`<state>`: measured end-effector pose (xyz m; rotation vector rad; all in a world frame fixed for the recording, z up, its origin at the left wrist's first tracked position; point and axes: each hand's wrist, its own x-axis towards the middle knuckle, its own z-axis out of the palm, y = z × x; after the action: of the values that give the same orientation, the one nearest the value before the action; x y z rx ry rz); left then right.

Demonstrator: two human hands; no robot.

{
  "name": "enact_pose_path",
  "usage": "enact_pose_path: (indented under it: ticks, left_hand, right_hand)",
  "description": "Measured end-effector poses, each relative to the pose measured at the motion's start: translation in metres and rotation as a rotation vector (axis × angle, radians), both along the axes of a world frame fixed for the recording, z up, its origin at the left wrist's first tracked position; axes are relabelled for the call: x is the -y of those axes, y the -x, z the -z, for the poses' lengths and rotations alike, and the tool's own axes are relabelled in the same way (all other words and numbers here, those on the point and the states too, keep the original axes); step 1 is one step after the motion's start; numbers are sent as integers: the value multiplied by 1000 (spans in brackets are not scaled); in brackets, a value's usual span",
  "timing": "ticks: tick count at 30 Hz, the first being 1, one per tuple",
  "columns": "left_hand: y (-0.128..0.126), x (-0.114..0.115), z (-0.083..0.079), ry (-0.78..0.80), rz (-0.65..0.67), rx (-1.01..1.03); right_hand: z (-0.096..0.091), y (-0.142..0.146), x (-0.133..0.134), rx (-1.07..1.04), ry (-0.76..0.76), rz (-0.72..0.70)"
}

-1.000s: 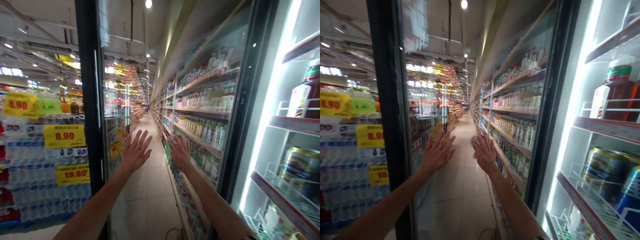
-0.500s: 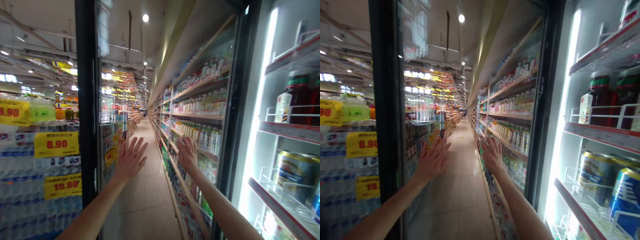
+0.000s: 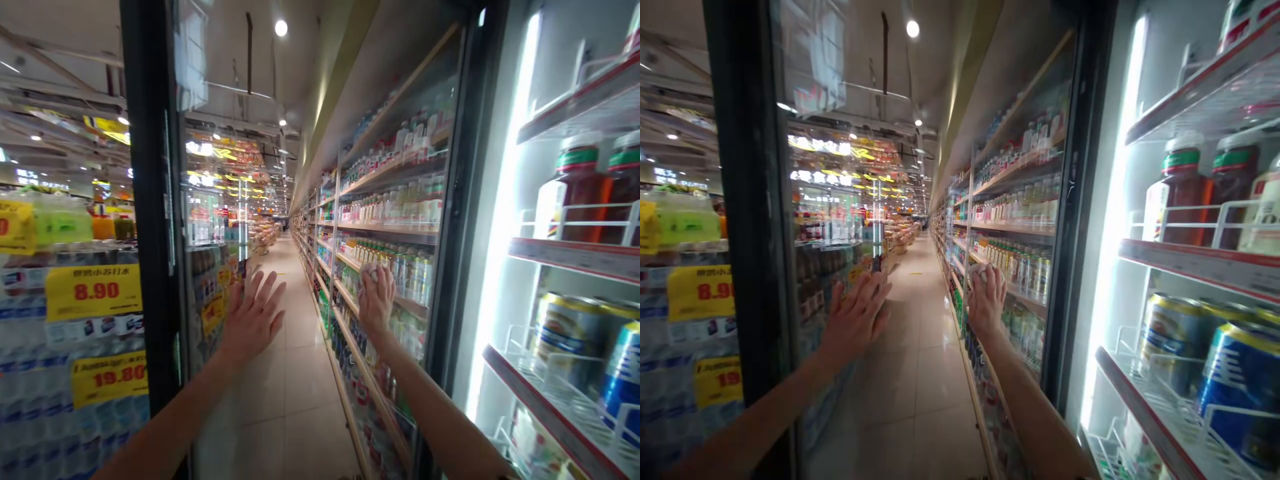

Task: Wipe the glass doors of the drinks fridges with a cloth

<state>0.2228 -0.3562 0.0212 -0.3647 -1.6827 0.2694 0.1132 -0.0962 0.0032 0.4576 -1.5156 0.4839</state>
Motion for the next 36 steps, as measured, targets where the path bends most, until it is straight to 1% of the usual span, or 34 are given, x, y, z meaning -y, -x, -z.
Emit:
enact_pose_path:
  ticks: [2,3,5,6,8,10,12,13,14,15,16,17,18,21,22,23,24,25,26,29,31,32,33,34,35,36]
  left_hand:
    - [2,-12,-4,-12,15,-2]
    - [3,-20,-6,-10,26,10]
    - [8,-34,-11,-1,47,51]
    - [10,-39,-13,2,50,69]
    - [14,-46,-16,-4,35,79]
    - [15,-48,-16,0,16,74]
    - [15,-48,-16,4,0,73]
    - [15,-48,-15,3,-7,72]
    - [14,-49,-14,2,-11,71]
    - [14,-49,-14,0,-13,66]
    - [13,-50,-14,-1,-15,61]
    - [13,-50,-14,-1,-16,56]
    - [13,-51,-14,-1,-16,50]
    - [14,-50,-14,1,-18,36]
    - [14,-50,-15,0,-18,33]
    - [15,-49,-15,-1,-19,32]
    - [15,-49,-15,-1,-21,33]
    - [15,-48,-15,0,-25,35]
    - [15,-48,-15,0,-30,35]
    - [15,-48,-15,2,-49,29]
    - [15,-49,-14,2,-58,21]
    - [15,-50,-14,2,-60,18]
    - [15,-50,-14,2,-60,17]
    - [15,-50,-14,2,-58,15]
    - [15,-50,-14,2,-54,13]
    - [15,-50,-14,3,-47,11]
  right_hand:
    - [2,-4,6,-18,-47,14]
    - [2,-4,3,-20,-74,19]
    - [0,2,-12,-2,-95,26]
    - [-2,7,-24,16,-61,27]
    - [-10,20,-52,53,74,24]
    - [-22,35,-82,70,228,26]
    - [-37,47,-104,71,351,24]
    - [-44,50,-109,68,400,25]
    - [-49,51,-108,64,442,22]
    - [-53,48,-101,56,455,15]
    - [-54,43,-89,42,425,3]
    - [-53,34,-72,19,349,-12]
    - [-49,23,-51,-5,241,-32]
    - [-35,-10,7,-70,-210,-85]
    - [-31,-17,19,-80,-322,-96]
    - [-30,-21,24,-87,-392,-102]
    - [-31,-21,22,-91,-413,-104]
    - [-34,-17,14,-92,-383,-99]
    - [-40,-10,0,-80,-312,-89]
    - [-66,20,-57,23,52,-43]
    - [-83,37,-86,60,269,-20]
    - [-89,42,-93,63,346,-12]
    - [-93,43,-94,56,390,-7]
    - [-94,41,-89,45,397,-7]
    - [-92,37,-78,30,368,-12]
    - [-88,30,-64,11,301,-21]
